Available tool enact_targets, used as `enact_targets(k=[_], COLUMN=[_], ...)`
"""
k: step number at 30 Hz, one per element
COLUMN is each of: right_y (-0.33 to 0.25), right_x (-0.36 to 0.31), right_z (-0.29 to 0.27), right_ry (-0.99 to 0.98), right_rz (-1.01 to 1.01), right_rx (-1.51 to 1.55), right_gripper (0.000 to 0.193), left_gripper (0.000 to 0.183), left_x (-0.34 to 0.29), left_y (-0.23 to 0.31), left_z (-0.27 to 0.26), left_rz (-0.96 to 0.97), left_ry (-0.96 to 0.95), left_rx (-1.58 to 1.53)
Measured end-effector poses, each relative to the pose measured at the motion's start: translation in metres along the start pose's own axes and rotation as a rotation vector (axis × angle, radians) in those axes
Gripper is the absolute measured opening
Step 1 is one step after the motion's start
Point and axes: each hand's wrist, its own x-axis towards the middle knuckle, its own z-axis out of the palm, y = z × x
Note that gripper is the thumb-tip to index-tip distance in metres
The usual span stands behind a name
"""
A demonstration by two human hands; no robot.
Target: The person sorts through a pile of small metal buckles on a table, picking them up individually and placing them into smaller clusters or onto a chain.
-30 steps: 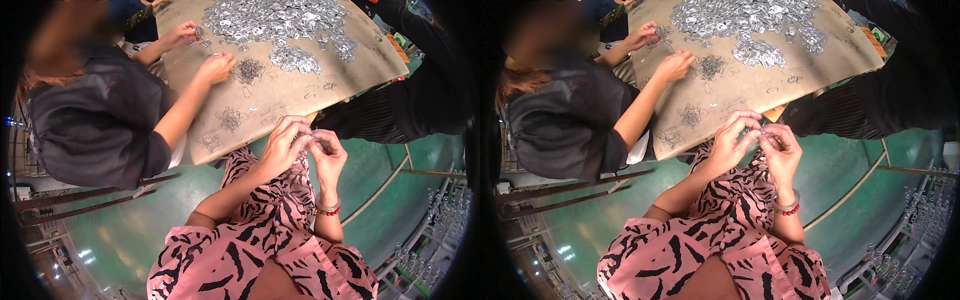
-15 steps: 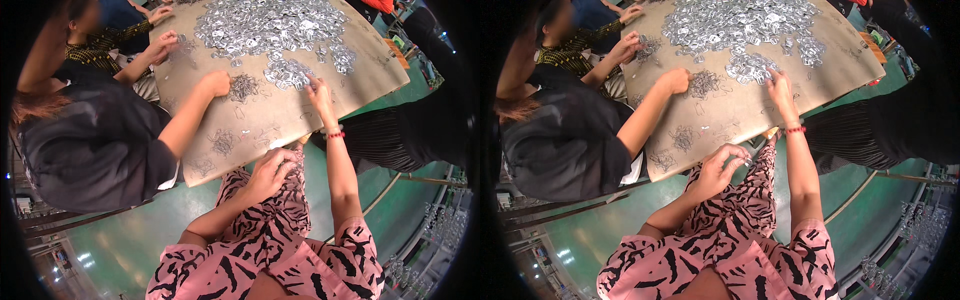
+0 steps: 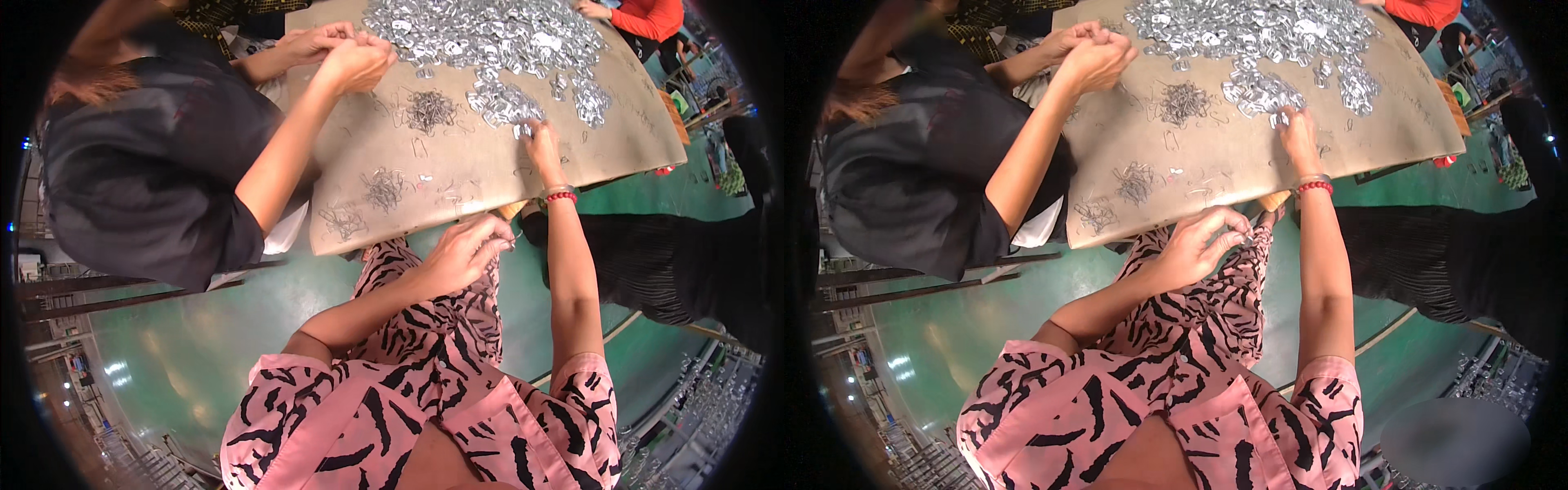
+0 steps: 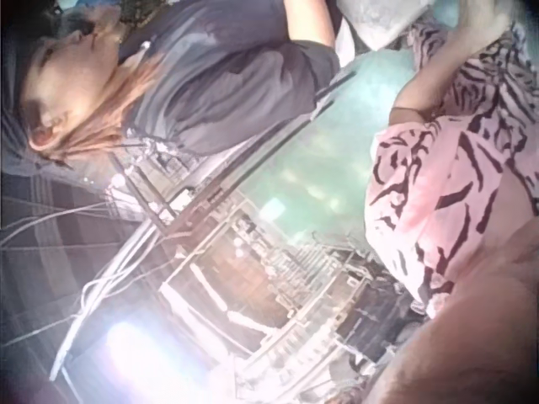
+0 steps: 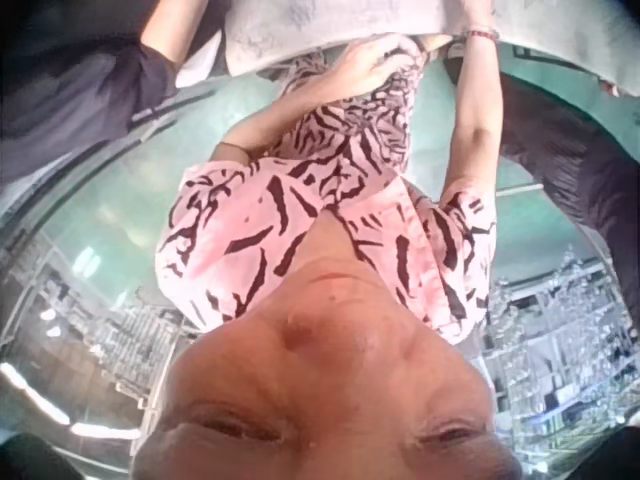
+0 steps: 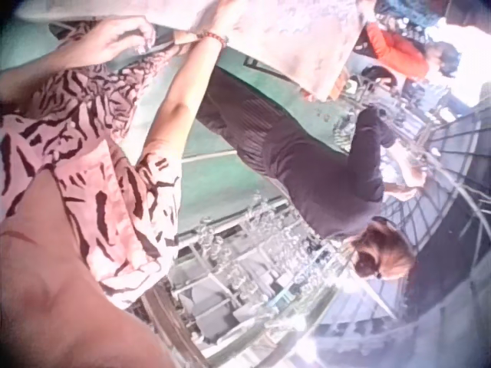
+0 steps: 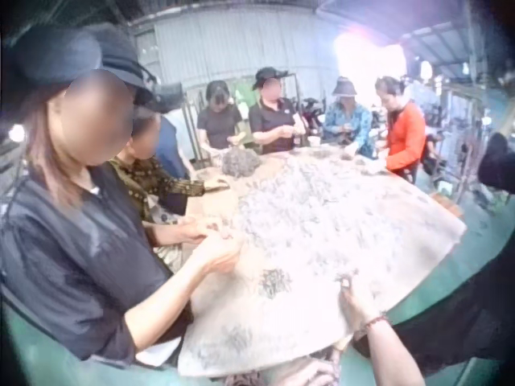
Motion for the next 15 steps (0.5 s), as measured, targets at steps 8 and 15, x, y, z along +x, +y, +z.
enact_targets(k=[8,15], right_y=[-0.009,-0.107], right_x=[-0.002,-0.111], right_z=[-0.022,-0.105], right_ry=[-0.104,-0.044], right_rz=[0.153,0.595], right_rx=[0.258,1.107], right_gripper=[0.023,0.025], left_gripper=[0.009,0.009], left_x=[0.002,0.007], left_y=[0.003,-0.003], left_z=[-0.001,0.001], left_rz=[0.017,-0.013], left_ry=[-0.008,0.013], left_rx=[-0.025,-0.020])
